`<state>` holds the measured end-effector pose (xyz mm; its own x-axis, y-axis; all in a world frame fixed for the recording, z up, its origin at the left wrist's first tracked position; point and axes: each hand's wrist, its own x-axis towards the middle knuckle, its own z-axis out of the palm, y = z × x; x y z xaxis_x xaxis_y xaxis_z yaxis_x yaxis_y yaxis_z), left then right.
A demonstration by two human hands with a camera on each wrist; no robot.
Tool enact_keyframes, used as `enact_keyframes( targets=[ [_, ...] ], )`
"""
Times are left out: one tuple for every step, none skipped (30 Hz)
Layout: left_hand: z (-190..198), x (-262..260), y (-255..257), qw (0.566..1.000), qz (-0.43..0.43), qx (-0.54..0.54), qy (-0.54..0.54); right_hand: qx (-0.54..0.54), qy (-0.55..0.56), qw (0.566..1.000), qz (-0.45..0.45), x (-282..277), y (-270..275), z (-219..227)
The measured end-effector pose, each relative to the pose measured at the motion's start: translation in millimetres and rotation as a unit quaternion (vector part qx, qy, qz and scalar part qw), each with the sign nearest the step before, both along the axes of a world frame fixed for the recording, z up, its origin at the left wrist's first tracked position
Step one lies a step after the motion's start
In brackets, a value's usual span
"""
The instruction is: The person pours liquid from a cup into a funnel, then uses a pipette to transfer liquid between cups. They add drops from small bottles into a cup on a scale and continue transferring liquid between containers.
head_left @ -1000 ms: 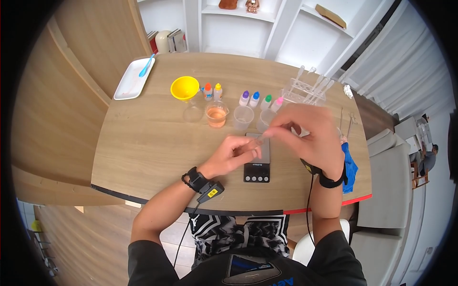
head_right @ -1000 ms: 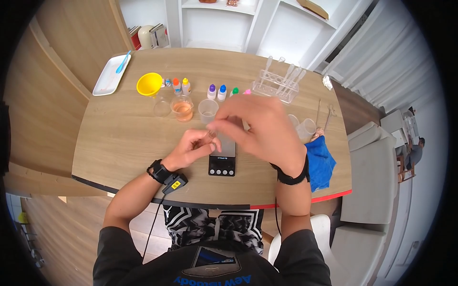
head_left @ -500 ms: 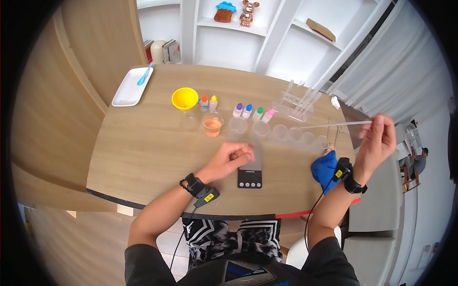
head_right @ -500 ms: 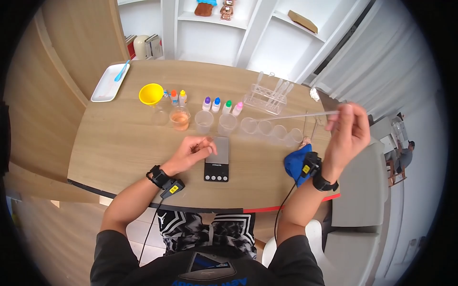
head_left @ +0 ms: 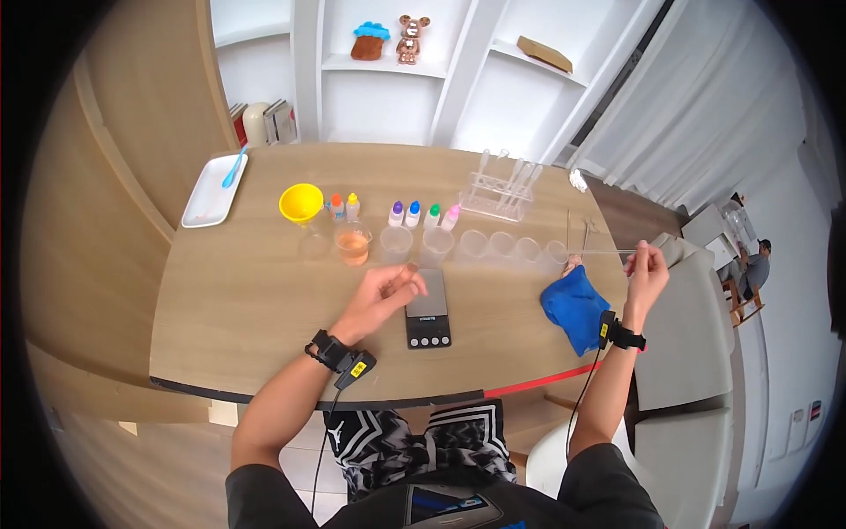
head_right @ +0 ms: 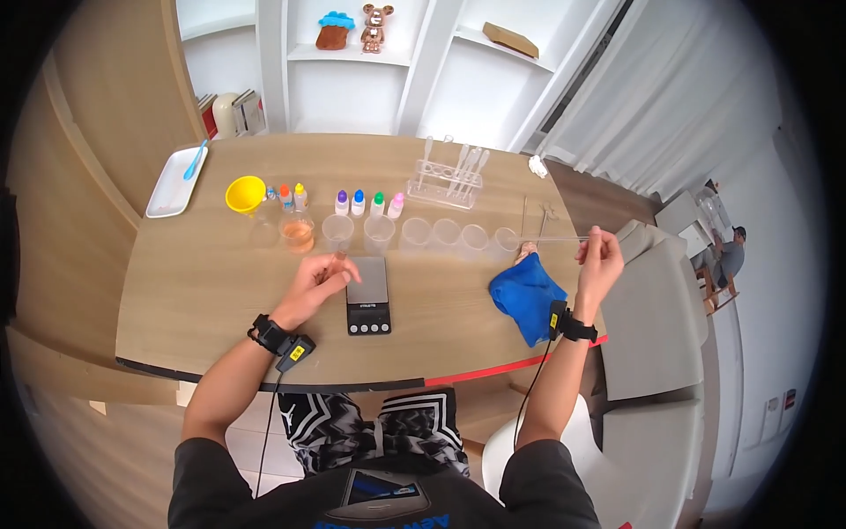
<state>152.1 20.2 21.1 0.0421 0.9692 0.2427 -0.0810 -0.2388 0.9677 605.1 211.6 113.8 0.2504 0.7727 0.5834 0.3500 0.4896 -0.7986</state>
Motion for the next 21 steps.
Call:
enact_keyframes(
  targets=[
    [4.4, -0.5, -1.8, 1.000, 0.004, -0.002, -0.003, -0.018, 0.001, 1.000, 0.001, -4.6, 0.6, -4.2],
    [8.7, -1.0, -3.2, 1.000, 0.002, 0.002, -0.004, -0.036, 0.002, 0.999, 0.002, -8.0, 1.5, -8.0],
    [12.9, -1.1, -4.6, 1.000, 0.000, 0.005, -0.005, -0.048, 0.000, 0.999, 0.011, -9.7, 2.6, -12.1],
    [16.4, -1.9, -5.4, 1.000, -0.003, 0.009, -0.006, -0.060, -0.002, 0.998, 0.019, -11.3, 3.3, -16.2],
    [19.3, -3.3, -5.8, 0.999, -0.017, 0.001, -0.037, -0.073, -0.004, 0.997, 0.027, -12.1, 3.9, -20.2],
    [21.8, -4.5, -6.1, 0.997, -0.030, -0.008, -0.067, -0.088, -0.008, 0.995, 0.043, -12.3, 4.5, -23.8],
    [23.9, -5.5, -6.6, 0.994, -0.042, -0.018, -0.098, -0.091, -0.015, 0.994, 0.050, -13.9, 2.6, -25.5],
    [22.3, -6.5, -6.4, 0.994, -0.038, -0.014, -0.105, -0.095, -0.024, 0.994, 0.058, -15.4, 0.2, -27.4],
    [17.3, -8.1, -4.8, 0.993, -0.033, -0.011, -0.112, -0.098, -0.032, 0.992, 0.066, -16.4, -1.9, -28.9],
    [14.9, -9.2, -3.7, 0.992, -0.028, -0.007, -0.119, -0.111, -0.041, 0.990, 0.072, -18.0, -4.6, -27.7],
    [13.2, -9.9, -2.9, 0.992, -0.019, -0.007, -0.129, -0.112, -0.056, 0.990, 0.063, -19.4, -7.8, -27.3],
    [11.7, -9.9, -2.2, 0.990, -0.010, -0.005, -0.137, -0.112, -0.069, 0.990, 0.053, -19.1, -11.6, -27.0],
    [12.8, -9.8, -1.8, 0.989, -0.001, -0.003, -0.146, -0.112, -0.083, 0.989, 0.044, -22.5, -18.2, -21.2],
    [16.3, -8.9, -2.5, 0.989, 0.010, -0.002, -0.144, -0.109, -0.087, 0.990, 0.032, -23.9, -24.4, -15.6],
    [20.5, -8.2, -3.3, 0.989, 0.021, -0.001, -0.144, -0.107, -0.091, 0.990, 0.019, -24.9, -30.6, -8.9],
    [24.1, -7.8, -3.7, 0.989, 0.032, 0.000, -0.143, -0.105, -0.095, 0.990, 0.006, -24.4, -34.3, -4.4],
    [25.3, -8.6, -2.7, 0.990, 0.042, 0.015, -0.130, -0.060, -0.103, 0.993, -0.018, -21.3, -34.1, -3.3],
    [24.6, -11.5, -0.8, 0.991, 0.053, 0.029, -0.116, -0.016, -0.109, 0.993, -0.043, -18.1, -31.4, -3.9],
    [25.7, -13.7, -0.4, 0.992, 0.064, 0.043, -0.101, 0.027, -0.115, 0.991, -0.068, -16.3, -30.4, -3.6],
    [29.4, -14.8, -2.1, 0.992, 0.089, 0.037, -0.078, 0.052, -0.101, 0.991, -0.067, -20.5, -37.0, 7.7],
    [34.3, -14.4, -5.0, 0.992, 0.115, 0.031, -0.053, 0.079, -0.096, 0.991, -0.056, -24.3, -41.3, 14.4]
  ],
)
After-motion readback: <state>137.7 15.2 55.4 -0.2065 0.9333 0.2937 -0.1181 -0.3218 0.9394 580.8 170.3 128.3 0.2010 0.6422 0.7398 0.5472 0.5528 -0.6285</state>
